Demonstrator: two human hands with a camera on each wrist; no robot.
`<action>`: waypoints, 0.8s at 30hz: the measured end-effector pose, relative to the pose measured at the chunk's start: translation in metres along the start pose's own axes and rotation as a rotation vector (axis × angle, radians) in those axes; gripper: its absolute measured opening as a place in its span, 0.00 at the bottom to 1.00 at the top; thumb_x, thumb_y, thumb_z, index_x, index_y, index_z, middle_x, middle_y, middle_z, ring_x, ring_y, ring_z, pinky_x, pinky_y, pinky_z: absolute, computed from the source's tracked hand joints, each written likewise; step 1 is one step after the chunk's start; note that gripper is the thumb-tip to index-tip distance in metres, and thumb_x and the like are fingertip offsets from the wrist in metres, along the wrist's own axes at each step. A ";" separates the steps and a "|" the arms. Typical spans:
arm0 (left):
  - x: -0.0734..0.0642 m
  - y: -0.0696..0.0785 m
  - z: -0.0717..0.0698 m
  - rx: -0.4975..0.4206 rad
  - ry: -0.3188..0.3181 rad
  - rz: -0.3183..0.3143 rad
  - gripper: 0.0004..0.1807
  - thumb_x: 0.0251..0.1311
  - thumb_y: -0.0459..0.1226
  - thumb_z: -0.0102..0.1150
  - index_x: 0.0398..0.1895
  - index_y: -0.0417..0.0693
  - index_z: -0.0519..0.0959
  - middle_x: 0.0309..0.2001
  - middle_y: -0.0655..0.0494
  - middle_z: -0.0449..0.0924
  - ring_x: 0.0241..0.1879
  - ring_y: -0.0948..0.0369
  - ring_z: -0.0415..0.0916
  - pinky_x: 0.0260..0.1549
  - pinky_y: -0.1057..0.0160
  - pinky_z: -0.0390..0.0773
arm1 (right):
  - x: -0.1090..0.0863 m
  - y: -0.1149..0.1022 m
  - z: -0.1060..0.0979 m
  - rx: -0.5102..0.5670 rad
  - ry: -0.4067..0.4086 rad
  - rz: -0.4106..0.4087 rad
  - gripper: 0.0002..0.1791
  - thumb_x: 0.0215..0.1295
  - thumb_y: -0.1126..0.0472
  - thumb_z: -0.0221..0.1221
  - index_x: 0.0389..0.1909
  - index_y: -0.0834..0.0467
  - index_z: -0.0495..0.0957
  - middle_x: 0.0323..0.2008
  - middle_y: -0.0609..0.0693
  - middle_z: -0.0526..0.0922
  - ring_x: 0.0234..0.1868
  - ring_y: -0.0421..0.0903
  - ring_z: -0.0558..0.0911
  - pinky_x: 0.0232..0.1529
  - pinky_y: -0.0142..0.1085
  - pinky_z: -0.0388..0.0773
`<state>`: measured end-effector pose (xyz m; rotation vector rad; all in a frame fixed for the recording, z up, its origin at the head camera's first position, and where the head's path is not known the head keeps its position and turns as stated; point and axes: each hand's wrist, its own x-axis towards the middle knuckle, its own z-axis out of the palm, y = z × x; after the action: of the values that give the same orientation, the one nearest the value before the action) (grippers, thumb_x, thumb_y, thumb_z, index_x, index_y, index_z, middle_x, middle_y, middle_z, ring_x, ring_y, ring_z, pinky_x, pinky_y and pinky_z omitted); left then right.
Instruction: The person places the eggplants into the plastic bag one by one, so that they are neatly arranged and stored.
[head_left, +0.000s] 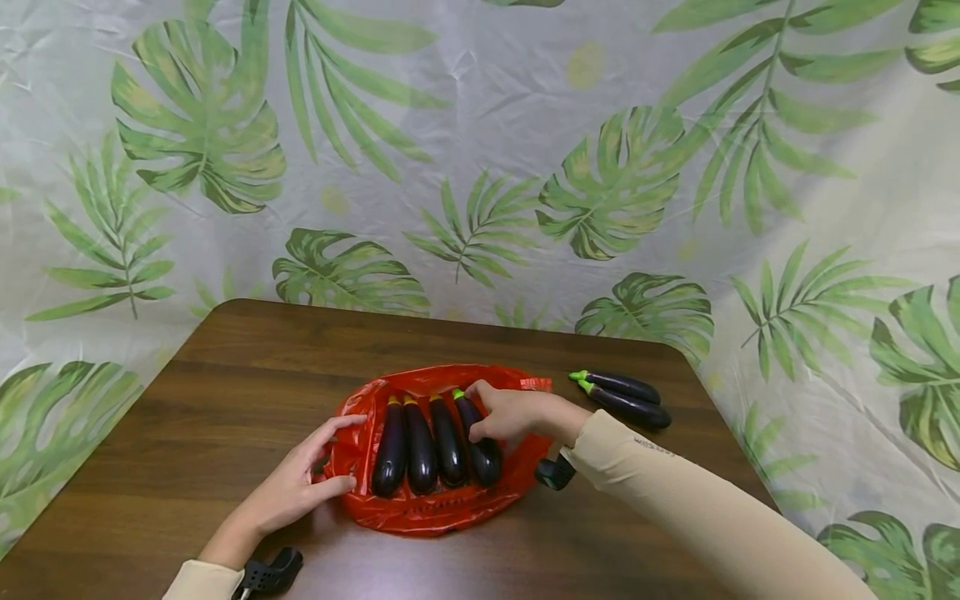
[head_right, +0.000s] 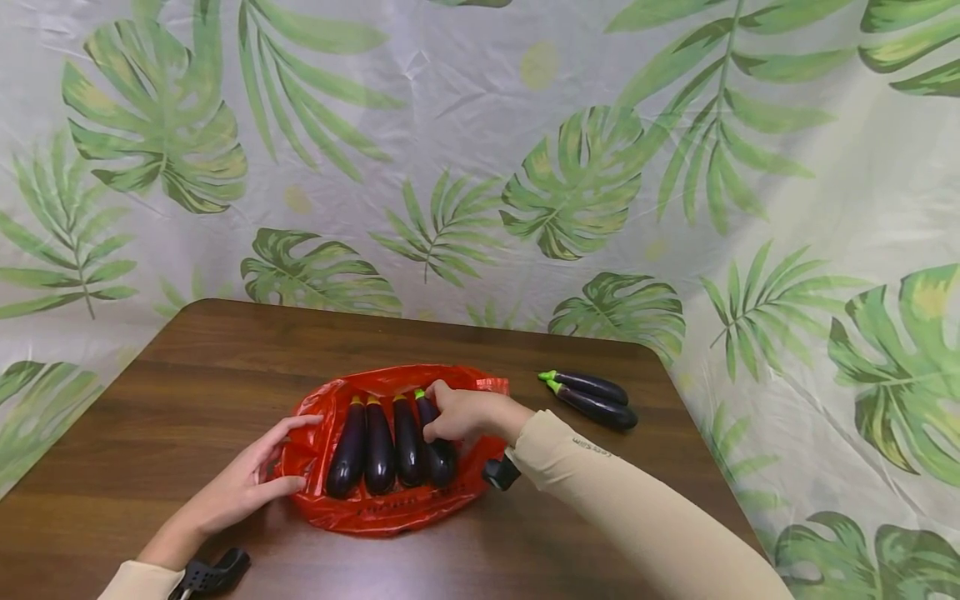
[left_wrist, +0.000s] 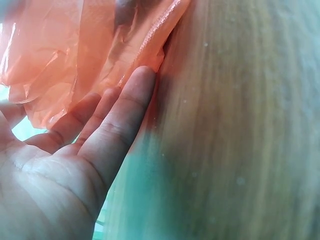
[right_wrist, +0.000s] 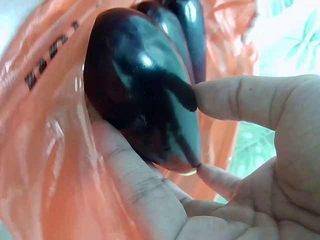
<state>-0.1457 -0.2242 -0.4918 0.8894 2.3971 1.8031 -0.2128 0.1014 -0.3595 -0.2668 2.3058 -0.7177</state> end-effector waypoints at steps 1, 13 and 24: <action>0.000 0.000 0.000 -0.001 0.000 0.000 0.36 0.67 0.31 0.66 0.77 0.40 0.65 0.68 0.32 0.72 0.59 0.59 0.81 0.48 0.63 0.87 | 0.002 0.000 0.000 0.006 -0.001 0.006 0.38 0.76 0.61 0.63 0.80 0.54 0.56 0.72 0.61 0.68 0.56 0.51 0.82 0.47 0.45 0.90; 0.000 -0.001 0.000 0.003 0.003 -0.004 0.36 0.67 0.31 0.67 0.77 0.40 0.65 0.68 0.34 0.72 0.59 0.59 0.81 0.48 0.63 0.87 | 0.025 0.000 0.000 0.056 0.013 0.052 0.38 0.75 0.63 0.62 0.79 0.58 0.56 0.75 0.61 0.64 0.62 0.54 0.80 0.49 0.49 0.90; 0.000 0.000 0.000 -0.008 0.001 -0.006 0.36 0.67 0.30 0.67 0.77 0.39 0.65 0.68 0.31 0.72 0.59 0.61 0.81 0.47 0.63 0.87 | 0.036 0.002 0.003 0.033 -0.004 0.061 0.38 0.76 0.64 0.61 0.80 0.59 0.55 0.78 0.62 0.62 0.69 0.57 0.78 0.50 0.49 0.90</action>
<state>-0.1461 -0.2244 -0.4913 0.8803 2.3890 1.8101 -0.2370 0.0882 -0.3828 -0.1821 2.2858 -0.7228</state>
